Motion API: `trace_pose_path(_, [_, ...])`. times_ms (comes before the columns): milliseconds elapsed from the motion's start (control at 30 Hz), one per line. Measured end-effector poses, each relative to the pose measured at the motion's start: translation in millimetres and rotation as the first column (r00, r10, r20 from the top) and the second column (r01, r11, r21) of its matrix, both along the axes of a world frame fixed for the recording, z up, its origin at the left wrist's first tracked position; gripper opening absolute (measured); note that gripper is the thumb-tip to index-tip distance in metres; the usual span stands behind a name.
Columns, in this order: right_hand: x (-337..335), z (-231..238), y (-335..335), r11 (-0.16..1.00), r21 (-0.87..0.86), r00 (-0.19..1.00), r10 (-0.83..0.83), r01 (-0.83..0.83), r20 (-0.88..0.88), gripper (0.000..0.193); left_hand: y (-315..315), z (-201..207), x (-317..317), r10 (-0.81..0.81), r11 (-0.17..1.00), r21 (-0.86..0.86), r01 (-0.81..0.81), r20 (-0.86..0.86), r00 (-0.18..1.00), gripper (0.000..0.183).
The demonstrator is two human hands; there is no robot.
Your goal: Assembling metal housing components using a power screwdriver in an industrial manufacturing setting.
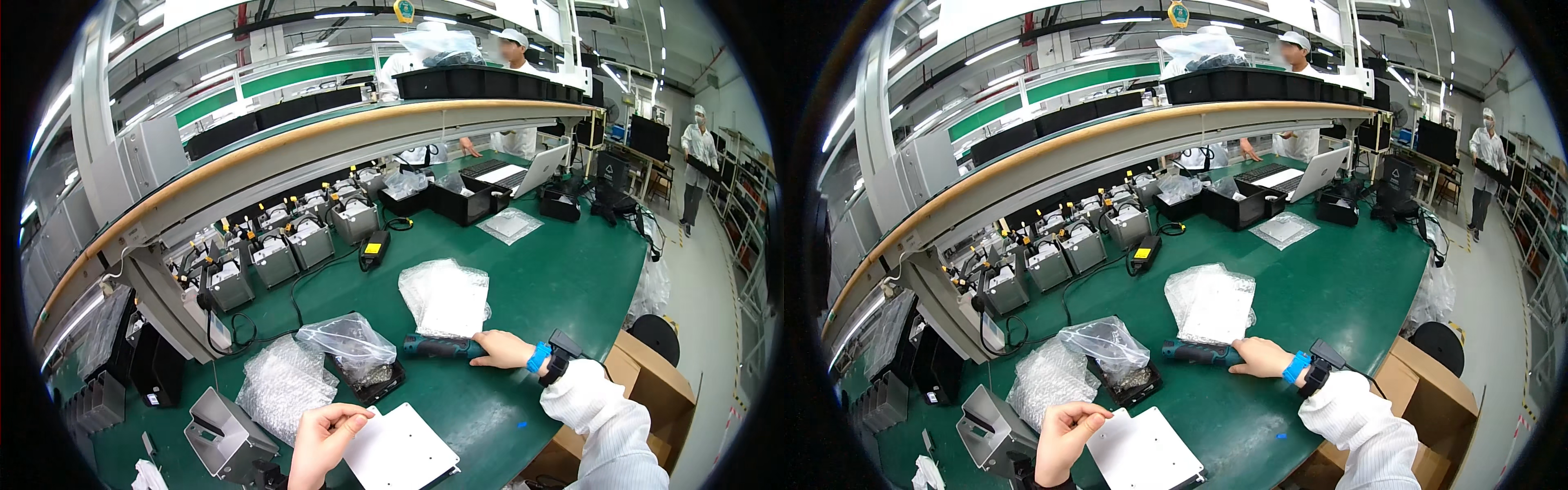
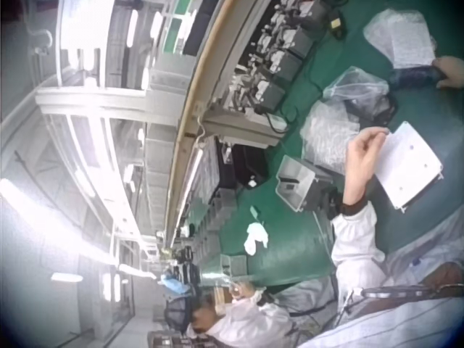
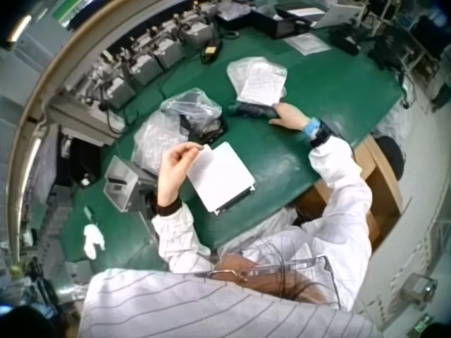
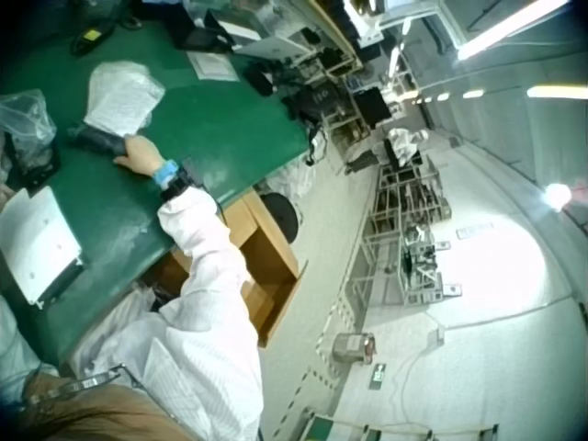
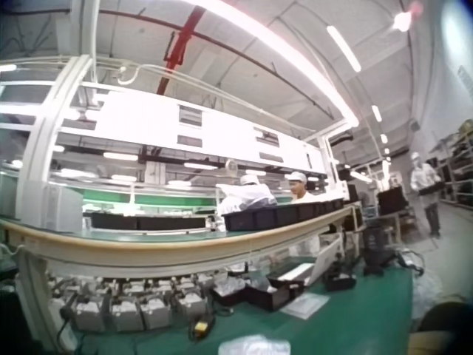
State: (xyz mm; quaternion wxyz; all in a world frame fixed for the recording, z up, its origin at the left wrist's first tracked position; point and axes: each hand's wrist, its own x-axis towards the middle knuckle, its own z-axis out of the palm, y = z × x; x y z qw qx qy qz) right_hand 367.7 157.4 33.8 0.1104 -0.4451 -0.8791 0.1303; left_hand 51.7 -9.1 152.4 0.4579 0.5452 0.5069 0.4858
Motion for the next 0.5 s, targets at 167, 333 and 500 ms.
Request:
trace_pose_path(167, [-6.9, 79.4, -46.3, 0.998, 0.039, 0.940, -0.027, 0.043, -0.341, 0.039, 13.5, -15.6, -11.5, -0.046, 0.999, -0.021, 0.046, -0.005, 0.999, 0.008])
trace_pose_path(333, [-49.8, 139.0, -71.0, 0.978, -0.154, 0.528, -0.059, -0.139, -0.847, 0.030, 19.6, -29.3, -8.1, -0.045, 0.998, -0.045, 0.043, -0.046, 0.998, 0.008])
trace_pose_path(500, [-112.2, 159.1, -74.9, 0.945, 0.012, 0.174, 0.072, -0.328, -0.982, 0.024, 15.3, -25.0, -6.4, -0.021, 0.998, 0.048, 0.028, -0.138, 0.990, 0.007])
